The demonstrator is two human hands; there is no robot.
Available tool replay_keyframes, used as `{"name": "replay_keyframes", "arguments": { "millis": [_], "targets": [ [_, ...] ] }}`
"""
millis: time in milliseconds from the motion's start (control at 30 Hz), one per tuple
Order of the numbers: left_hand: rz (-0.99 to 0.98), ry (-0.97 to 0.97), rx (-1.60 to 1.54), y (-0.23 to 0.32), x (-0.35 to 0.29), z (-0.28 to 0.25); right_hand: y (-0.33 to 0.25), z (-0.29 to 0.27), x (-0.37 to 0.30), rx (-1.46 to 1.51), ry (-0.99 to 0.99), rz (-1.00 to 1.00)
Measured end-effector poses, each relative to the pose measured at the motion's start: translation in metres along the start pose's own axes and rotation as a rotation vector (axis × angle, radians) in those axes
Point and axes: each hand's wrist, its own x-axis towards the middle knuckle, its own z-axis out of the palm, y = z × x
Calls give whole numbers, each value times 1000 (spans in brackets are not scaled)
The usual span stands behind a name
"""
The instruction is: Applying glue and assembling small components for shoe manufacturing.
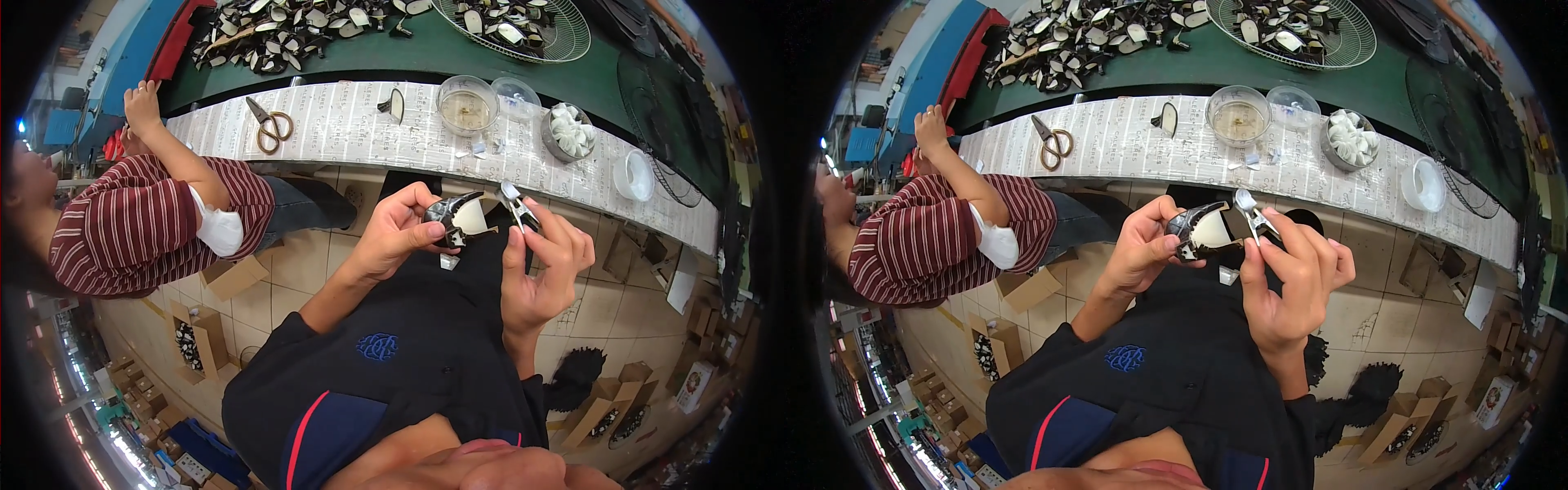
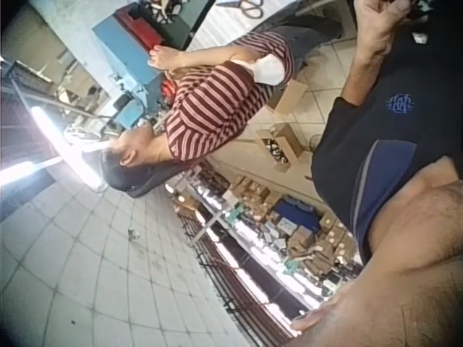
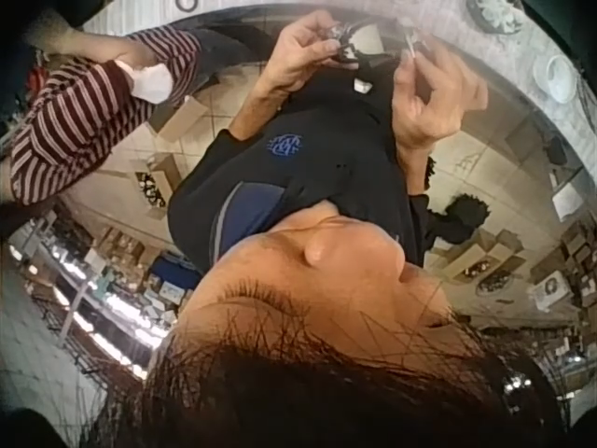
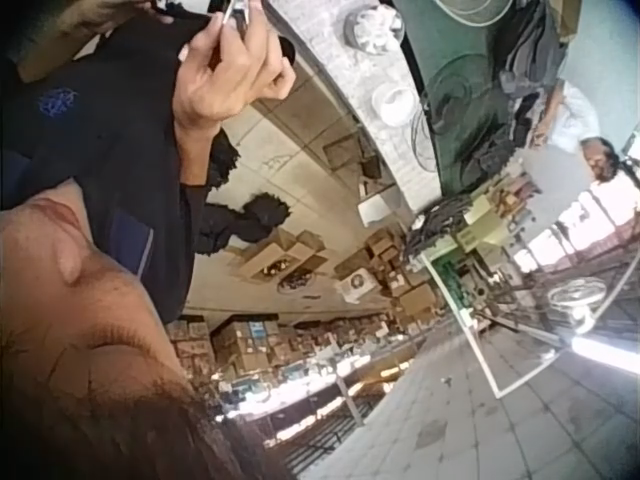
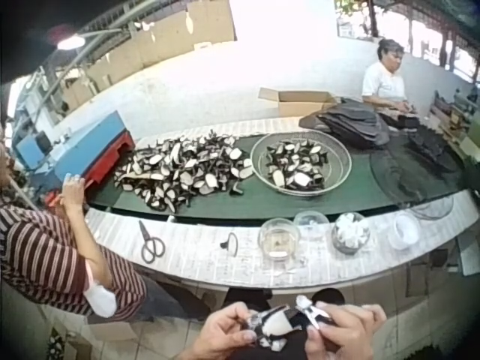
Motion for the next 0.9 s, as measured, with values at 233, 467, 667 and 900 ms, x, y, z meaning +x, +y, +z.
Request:
{"name": "replay_keyframes", "arguments": {
  "millis": [233, 467, 667, 900],
  "targets": [
    [-47, -38, -119, 0, 2, -8, 2, -1, -4, 241, 27, 113],
    [-45, 46, -117, -3, 3, -7, 1, -1, -6, 249, -51, 97],
    [-26, 54, -87, -4, 4, -9, -3, 0, -4, 256, -104, 48],
    [-29, 46, -68, -3, 4, -9, -6, 7, -3, 209, -142, 3]
  ]
}}
